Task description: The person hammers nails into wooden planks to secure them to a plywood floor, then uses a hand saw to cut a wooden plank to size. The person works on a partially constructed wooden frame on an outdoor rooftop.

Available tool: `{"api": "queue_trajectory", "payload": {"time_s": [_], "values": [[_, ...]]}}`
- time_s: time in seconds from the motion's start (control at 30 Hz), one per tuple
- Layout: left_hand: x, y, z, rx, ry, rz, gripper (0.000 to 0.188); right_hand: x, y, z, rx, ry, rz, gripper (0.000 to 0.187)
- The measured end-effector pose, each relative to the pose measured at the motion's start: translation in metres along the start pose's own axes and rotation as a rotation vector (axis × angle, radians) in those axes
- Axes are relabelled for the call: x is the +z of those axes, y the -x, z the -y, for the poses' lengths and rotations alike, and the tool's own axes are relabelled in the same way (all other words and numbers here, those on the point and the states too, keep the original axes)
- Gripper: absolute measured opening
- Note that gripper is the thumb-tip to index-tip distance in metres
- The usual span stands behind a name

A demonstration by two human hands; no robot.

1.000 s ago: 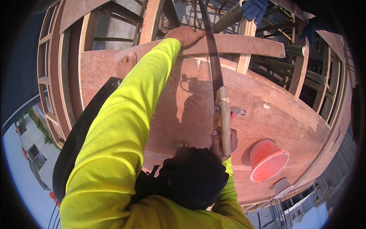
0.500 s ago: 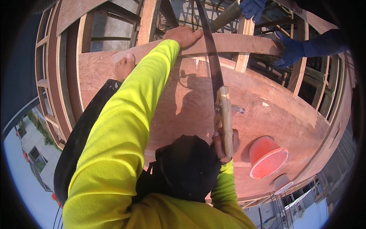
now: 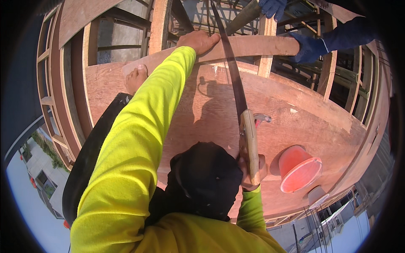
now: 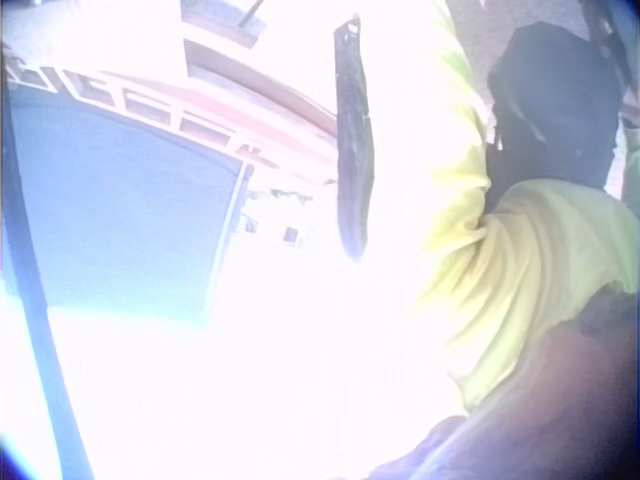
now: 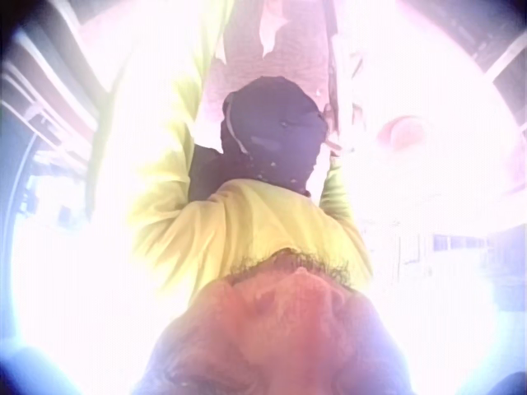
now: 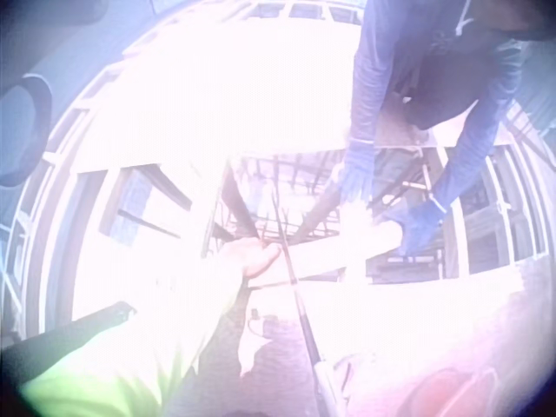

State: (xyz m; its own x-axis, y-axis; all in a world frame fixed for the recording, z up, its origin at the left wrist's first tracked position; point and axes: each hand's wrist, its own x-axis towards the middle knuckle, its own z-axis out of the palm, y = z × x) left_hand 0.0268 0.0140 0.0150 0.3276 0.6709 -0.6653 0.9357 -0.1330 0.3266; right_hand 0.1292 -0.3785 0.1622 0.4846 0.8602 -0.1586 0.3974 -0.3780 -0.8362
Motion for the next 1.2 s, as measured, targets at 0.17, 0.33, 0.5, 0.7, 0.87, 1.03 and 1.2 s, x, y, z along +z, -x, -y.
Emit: {"api": "queue_trajectory", "payload": {"time_s": [0.17,0.33,0.5,0.7,0.87,1.03,1.2], "values": [[-0.002,-0.002,0.006,0.025,0.002,0.031,0.08,0.014,-0.024,0.015,0.044,0.054,0.046,0.023],[0.002,0.002,0.007,0.052,0.022,-0.083,0.079,0.015,-0.019,0.013,-0.03,0.036,-0.009,0.021],[-0.002,0.007,0.004,0.046,0.013,-0.026,0.078,0.022,-0.05,0.019,-0.068,0.155,0.039,0.021],[0.0,0.009,0.002,0.073,-0.014,-0.057,0.079,0.012,-0.011,0.007,-0.035,0.061,-0.041,0.022],[0.0,0.008,0.003,0.074,-0.026,-0.055,0.078,0.014,-0.011,-0.002,0.043,-0.011,0.032,0.024],[-0.003,0.015,-0.005,0.065,-0.023,-0.062,0.076,0.02,-0.021,0.004,-0.154,0.104,-0.005,0.02],[0.006,0.01,0.002,0.052,-0.049,-0.123,0.074,0.036,-0.057,0.007,0.062,-0.041,0.073,0.022]]}}
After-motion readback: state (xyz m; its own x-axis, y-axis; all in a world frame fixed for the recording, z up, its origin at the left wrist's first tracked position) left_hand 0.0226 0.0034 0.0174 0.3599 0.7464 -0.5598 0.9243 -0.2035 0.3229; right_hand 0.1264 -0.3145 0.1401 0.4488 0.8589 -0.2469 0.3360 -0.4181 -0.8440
